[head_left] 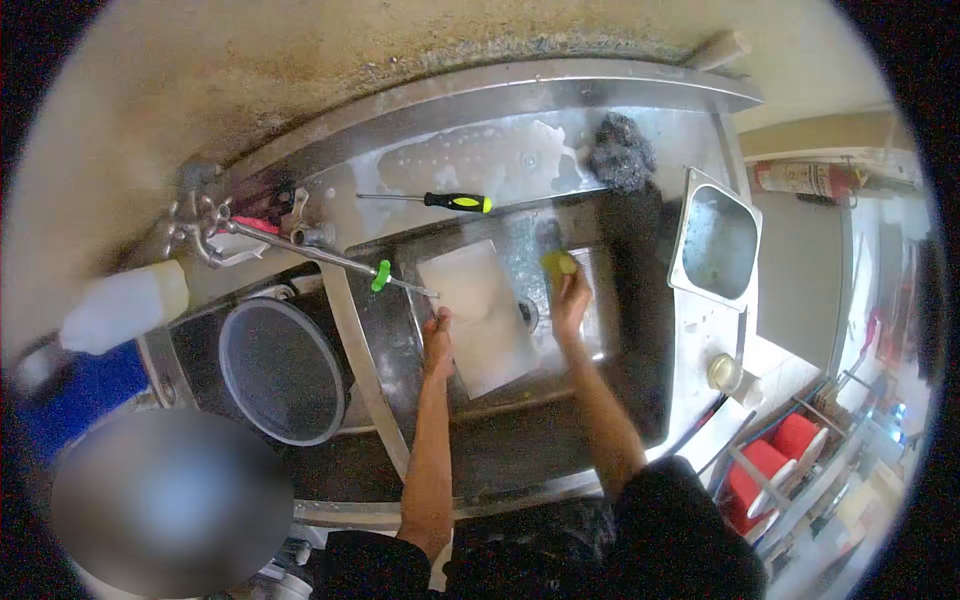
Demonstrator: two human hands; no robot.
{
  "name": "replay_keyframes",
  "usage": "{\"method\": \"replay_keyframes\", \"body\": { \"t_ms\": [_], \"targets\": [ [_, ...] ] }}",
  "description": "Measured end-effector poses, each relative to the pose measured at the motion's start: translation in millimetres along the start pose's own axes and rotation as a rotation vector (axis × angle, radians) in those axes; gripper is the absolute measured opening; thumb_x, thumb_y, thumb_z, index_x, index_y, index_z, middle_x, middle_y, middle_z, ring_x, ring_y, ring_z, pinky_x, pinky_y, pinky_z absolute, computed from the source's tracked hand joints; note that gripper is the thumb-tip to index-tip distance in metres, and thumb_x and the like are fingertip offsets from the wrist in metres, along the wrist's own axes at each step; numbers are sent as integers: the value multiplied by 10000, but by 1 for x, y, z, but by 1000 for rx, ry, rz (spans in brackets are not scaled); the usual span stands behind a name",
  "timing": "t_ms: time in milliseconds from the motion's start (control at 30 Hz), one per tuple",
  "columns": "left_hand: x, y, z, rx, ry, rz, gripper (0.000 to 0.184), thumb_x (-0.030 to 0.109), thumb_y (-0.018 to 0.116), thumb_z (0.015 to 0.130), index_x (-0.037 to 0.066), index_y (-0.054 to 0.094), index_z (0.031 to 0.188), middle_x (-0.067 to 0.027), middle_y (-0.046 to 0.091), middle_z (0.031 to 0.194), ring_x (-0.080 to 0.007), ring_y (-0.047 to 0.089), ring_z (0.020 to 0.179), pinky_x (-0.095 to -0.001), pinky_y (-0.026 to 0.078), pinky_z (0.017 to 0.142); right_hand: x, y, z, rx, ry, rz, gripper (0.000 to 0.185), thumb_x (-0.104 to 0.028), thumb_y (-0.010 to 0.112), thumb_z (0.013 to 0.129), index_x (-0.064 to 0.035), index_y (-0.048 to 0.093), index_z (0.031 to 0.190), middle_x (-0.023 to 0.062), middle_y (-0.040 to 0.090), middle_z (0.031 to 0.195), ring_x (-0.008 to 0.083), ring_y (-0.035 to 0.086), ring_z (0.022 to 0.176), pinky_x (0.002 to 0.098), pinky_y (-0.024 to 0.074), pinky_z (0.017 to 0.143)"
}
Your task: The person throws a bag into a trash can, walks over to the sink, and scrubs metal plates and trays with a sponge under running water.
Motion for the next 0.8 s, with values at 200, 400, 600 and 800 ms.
{"method": "replay_keyframes", "body": {
  "t_ms": [200, 400, 600, 800],
  "targets": [
    [17, 34, -6, -255, 27, -233, 315, 362, 534, 924, 67, 585, 1022, -4, 591, 865, -117, 564, 760, -279, 473, 690, -69, 100, -88, -788, -711, -409, 444, -359, 645, 735, -20, 574, 1012, 264, 438, 1251, 453, 431, 1151, 519, 260, 1057],
    [21, 11, 2, -139, 5, 8, 281, 268, 544, 874, 99, 581, 1096, -31, 590, 1023, -179, 570, 908, -340, 466, 786, -13, 138, -115, -812, -565, -383, 485, -341, 579, 798, -61, 491, 1185, 200, 333, 1406, 440, 289, 1293, 570, 212, 1067],
    [-38, 8, 38, -74, -103, -431, 405, 311, 524, 915, 39, 522, 1214, -73, 594, 1120, -184, 572, 1013, -321, 460, 870, -52, 111, -68, -561, -529, -521, 457, -258, 474, 890, -62, 422, 1300, 184, 443, 1339, 392, 349, 1277, 412, 251, 1094],
    [-6, 21, -2, 140, 43, -357, 511, 451, 466, 935, -7, 522, 1155, -80, 582, 1065, -181, 561, 938, -342, 445, 825, 13, 94, -121, -856, -187, -53, 420, -180, 448, 920, -51, 401, 1317, 196, 312, 1426, 351, 222, 1356, 479, 138, 1112]
  ]
}}
Point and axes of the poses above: each hand's wrist, its own z-axis towards the middle knuckle, its own y-axis out of the palm, x = y × z, the point moved 9 cm from there along z, towards the middle knuckle
